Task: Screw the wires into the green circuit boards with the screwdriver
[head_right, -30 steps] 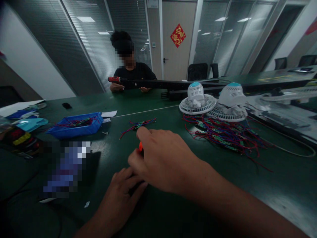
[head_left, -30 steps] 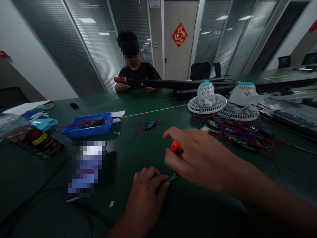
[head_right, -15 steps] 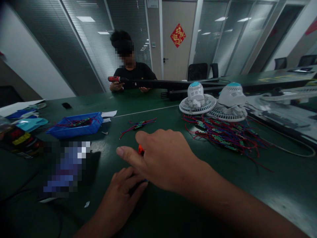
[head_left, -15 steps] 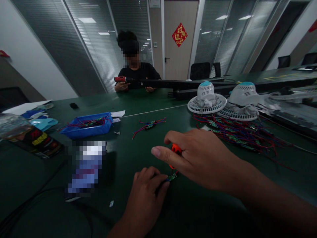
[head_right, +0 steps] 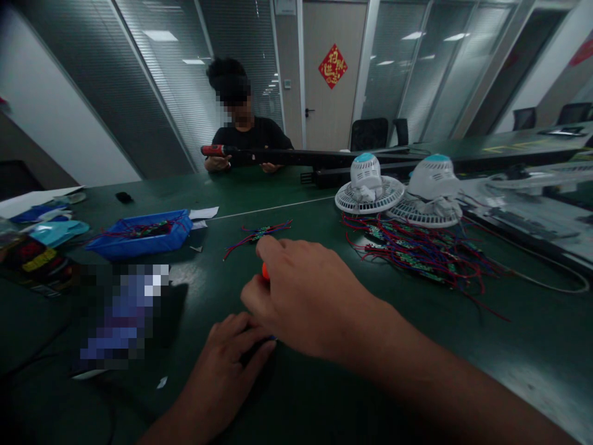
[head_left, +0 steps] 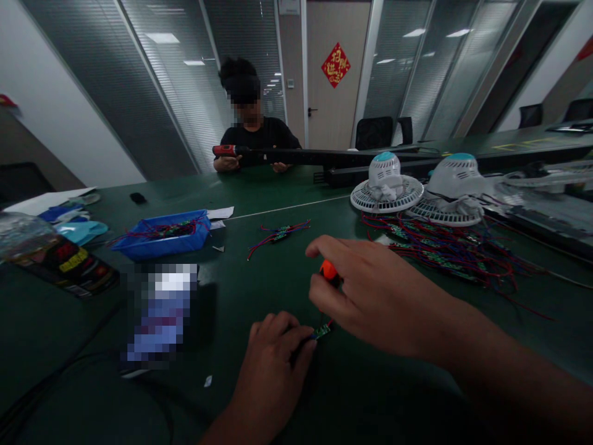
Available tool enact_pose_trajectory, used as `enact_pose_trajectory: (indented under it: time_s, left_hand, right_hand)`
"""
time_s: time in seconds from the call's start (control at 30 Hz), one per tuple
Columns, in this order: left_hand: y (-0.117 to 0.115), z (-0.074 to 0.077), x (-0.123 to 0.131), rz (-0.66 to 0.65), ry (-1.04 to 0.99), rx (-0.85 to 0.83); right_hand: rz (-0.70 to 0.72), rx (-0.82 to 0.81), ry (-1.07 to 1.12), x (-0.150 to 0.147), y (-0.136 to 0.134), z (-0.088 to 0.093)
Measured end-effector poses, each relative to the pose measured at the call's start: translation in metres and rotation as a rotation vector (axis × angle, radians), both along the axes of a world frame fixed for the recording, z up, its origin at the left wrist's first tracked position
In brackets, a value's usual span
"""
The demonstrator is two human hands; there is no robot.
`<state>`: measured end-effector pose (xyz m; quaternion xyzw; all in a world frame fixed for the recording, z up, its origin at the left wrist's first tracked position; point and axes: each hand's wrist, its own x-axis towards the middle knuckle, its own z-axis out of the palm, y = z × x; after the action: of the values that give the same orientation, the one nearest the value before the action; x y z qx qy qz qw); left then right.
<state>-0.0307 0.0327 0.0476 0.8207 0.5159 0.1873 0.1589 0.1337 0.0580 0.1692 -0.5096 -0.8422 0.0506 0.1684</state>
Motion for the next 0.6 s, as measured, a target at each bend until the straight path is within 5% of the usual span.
enact_pose_trajectory:
  time_s: [0.6]
  left_hand:
    - [-0.0002,-0.0029,-0.0012,0.007,-0.015,0.035]
  right_hand:
    - [-0.038,0.012,-0.029,0.0014,0.0023,-0.001]
